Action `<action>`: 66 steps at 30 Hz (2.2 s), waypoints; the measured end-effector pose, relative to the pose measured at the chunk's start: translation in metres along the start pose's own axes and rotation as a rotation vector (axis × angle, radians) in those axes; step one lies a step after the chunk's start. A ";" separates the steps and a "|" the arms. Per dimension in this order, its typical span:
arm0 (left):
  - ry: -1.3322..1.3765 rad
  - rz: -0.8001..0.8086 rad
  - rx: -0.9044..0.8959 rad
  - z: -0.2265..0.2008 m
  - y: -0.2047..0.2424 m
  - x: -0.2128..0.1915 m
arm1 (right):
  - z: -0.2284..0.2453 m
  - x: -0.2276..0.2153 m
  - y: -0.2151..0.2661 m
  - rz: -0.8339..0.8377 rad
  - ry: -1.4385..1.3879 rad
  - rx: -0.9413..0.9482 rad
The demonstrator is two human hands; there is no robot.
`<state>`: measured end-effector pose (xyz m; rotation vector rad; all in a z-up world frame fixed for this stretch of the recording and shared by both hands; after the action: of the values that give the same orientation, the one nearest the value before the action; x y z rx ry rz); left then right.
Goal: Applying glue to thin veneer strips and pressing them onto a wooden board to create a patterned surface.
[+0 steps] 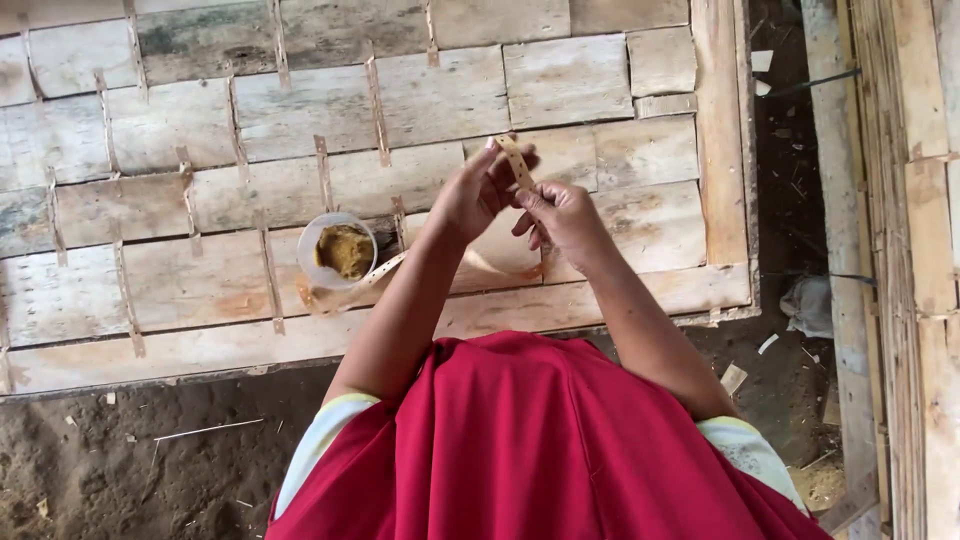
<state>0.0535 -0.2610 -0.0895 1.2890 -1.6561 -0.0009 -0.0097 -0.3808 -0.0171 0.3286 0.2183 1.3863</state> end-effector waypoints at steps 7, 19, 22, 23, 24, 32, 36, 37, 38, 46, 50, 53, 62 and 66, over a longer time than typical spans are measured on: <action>-0.060 -0.281 0.162 -0.053 -0.076 -0.012 | -0.055 -0.016 -0.053 -0.001 -0.044 0.120; -1.194 -0.386 0.860 -0.108 -0.162 -0.040 | -0.033 -0.012 -0.228 -0.406 0.893 -0.844; -1.499 -0.448 1.063 -0.105 -0.168 -0.036 | -0.055 0.000 -0.263 -0.364 1.084 -0.872; -1.597 -0.461 1.037 -0.102 -0.174 -0.037 | -0.070 0.000 -0.274 -0.317 1.139 -0.804; -1.695 -0.472 1.009 -0.098 -0.180 -0.039 | -0.085 0.000 -0.285 -0.270 1.192 -0.735; -1.675 -0.449 1.075 -0.095 -0.186 -0.042 | -0.095 -0.001 -0.292 -0.270 1.188 -0.757; -1.559 -0.441 1.053 -0.100 -0.185 -0.040 | -0.090 -0.001 -0.290 -0.268 1.143 -0.754; -1.560 -0.440 1.054 -0.101 -0.182 -0.035 | -0.080 0.001 -0.285 -0.269 1.142 -0.754; -1.448 -0.468 0.962 -0.104 -0.181 -0.036 | -0.071 0.002 -0.279 -0.261 1.038 -0.738; -0.311 -0.370 0.509 -0.111 -0.196 -0.016 | -0.037 0.034 -0.220 0.112 0.069 0.031; -0.367 -0.396 0.440 -0.127 -0.200 -0.013 | -0.078 0.019 -0.202 -0.013 -0.074 0.143; -0.421 -0.399 0.453 -0.128 -0.211 -0.020 | -0.096 0.010 -0.189 -0.020 -0.107 0.184; -1.288 -0.475 0.493 -0.128 -0.268 -0.057 | -0.135 0.002 -0.170 -0.109 -0.160 0.353; -1.631 -0.573 0.670 -0.144 -0.256 -0.022 | -0.140 0.003 -0.172 -0.059 -0.216 0.404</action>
<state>0.3365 -0.2790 -0.1682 2.5708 -2.5599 -1.2213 0.1021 -0.3898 -0.2084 0.7969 0.3270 1.2328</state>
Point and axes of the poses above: each hand's wrist, its own y-axis away from the middle knuckle, its own x-axis out of the palm, z = x × y, the point moved 7 cm from there along -y, towards the middle knuckle, and after that the axes turned 9 degrees about -z, right-handed, at the moved point
